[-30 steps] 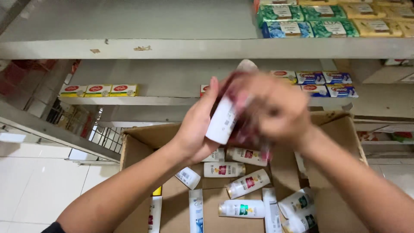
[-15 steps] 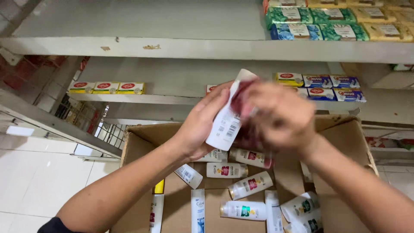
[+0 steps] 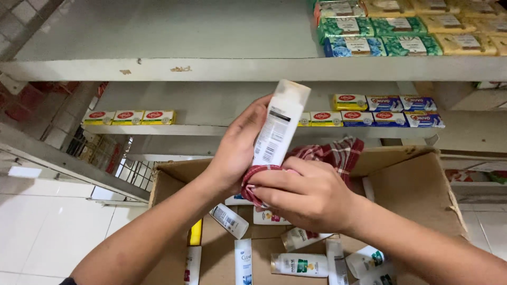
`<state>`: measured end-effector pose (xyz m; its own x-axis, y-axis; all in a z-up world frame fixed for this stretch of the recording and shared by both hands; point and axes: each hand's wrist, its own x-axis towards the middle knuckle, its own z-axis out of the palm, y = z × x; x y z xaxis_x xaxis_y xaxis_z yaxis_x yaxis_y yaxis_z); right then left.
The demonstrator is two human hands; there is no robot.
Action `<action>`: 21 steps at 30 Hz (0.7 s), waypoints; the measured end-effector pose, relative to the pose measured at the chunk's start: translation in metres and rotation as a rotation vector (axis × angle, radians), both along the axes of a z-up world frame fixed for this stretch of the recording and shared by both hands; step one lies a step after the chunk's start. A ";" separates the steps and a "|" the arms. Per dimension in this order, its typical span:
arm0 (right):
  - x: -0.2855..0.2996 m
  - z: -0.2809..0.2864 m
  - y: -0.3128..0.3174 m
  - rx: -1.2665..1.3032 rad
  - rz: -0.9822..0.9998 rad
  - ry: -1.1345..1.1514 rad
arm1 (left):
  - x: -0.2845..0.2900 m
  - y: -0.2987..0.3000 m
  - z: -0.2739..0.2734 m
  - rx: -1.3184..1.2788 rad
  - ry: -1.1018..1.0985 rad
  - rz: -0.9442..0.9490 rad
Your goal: The person is wiping down bottles of shampoo and placing them onto a grocery store shelf from a cardboard box.
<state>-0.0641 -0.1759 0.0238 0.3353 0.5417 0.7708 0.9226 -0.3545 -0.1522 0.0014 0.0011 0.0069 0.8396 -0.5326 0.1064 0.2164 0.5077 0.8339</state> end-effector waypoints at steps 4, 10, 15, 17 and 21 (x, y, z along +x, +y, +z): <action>0.006 0.013 -0.014 0.050 -0.087 0.056 | -0.007 -0.001 0.007 -0.013 -0.023 -0.017; 0.005 0.004 -0.014 0.218 -0.259 0.062 | -0.014 -0.012 0.002 -0.014 0.093 -0.009; -0.001 0.009 -0.009 -0.057 -0.131 0.038 | -0.008 -0.003 -0.012 -0.107 0.109 -0.042; 0.007 0.014 -0.021 -0.009 -0.160 0.016 | -0.013 -0.006 0.000 -0.124 0.138 -0.087; 0.005 0.013 -0.015 0.051 -0.184 -0.019 | -0.006 -0.001 -0.012 -0.083 0.257 -0.120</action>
<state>-0.0591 -0.1914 0.0363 0.4101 0.4330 0.8027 0.8459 -0.5096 -0.1573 -0.0049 0.0001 -0.0056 0.7760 -0.6283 -0.0546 0.4782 0.5297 0.7005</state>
